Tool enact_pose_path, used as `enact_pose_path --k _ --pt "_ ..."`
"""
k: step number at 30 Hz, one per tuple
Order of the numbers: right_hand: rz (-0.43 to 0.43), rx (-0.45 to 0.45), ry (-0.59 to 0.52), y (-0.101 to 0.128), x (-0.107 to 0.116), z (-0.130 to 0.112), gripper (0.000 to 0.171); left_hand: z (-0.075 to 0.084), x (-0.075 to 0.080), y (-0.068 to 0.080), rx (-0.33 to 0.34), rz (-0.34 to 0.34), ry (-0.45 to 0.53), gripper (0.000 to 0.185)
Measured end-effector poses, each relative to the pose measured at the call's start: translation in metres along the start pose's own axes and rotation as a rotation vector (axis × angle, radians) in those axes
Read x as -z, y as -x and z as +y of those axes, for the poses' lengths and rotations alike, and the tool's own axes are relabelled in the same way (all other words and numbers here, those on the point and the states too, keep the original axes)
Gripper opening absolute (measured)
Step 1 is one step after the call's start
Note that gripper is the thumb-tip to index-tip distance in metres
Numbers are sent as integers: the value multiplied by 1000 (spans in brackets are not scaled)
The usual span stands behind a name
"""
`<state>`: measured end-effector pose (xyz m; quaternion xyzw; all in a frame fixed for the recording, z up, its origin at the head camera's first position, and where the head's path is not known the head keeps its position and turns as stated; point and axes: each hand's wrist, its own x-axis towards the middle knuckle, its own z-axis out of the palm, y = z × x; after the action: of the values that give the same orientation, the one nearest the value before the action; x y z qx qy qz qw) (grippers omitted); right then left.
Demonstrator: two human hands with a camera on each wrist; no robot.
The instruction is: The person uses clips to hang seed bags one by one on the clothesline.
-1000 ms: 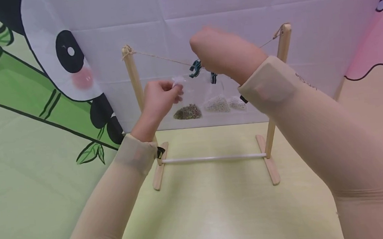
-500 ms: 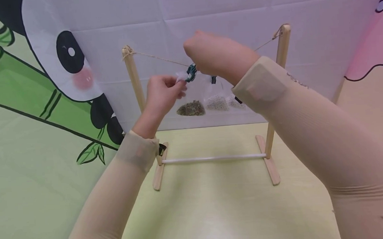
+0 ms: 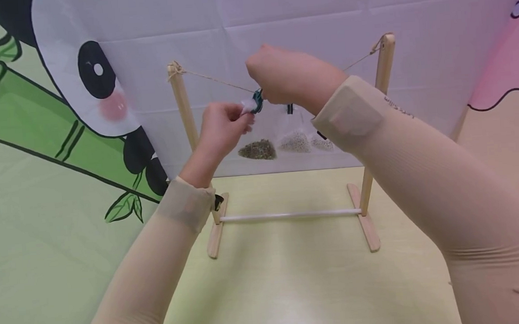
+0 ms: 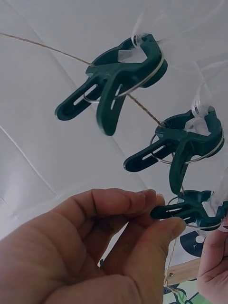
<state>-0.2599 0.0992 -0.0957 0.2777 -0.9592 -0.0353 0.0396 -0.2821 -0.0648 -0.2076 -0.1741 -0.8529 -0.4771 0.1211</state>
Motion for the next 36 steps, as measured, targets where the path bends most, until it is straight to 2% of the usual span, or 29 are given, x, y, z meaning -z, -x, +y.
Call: enact_pose_path --k 8,17,23,28,36 --pt "12 32 1 5 -4 8 25 0 -4 -1 -14 19 -13 21" --pt "99 87 -14 12 -11 11 27 -8 -8 1 -60 46 8 23" --pt "132 106 -31 17 -14 11 36 -11 -10 5 -51 52 22 18" --pt "215 144 -55 24 -15 14 43 -13 -11 7 -40 55 56 17" --pt "344 183 -101 42 -17 13 44 -22 -8 16 0 77 113 32"
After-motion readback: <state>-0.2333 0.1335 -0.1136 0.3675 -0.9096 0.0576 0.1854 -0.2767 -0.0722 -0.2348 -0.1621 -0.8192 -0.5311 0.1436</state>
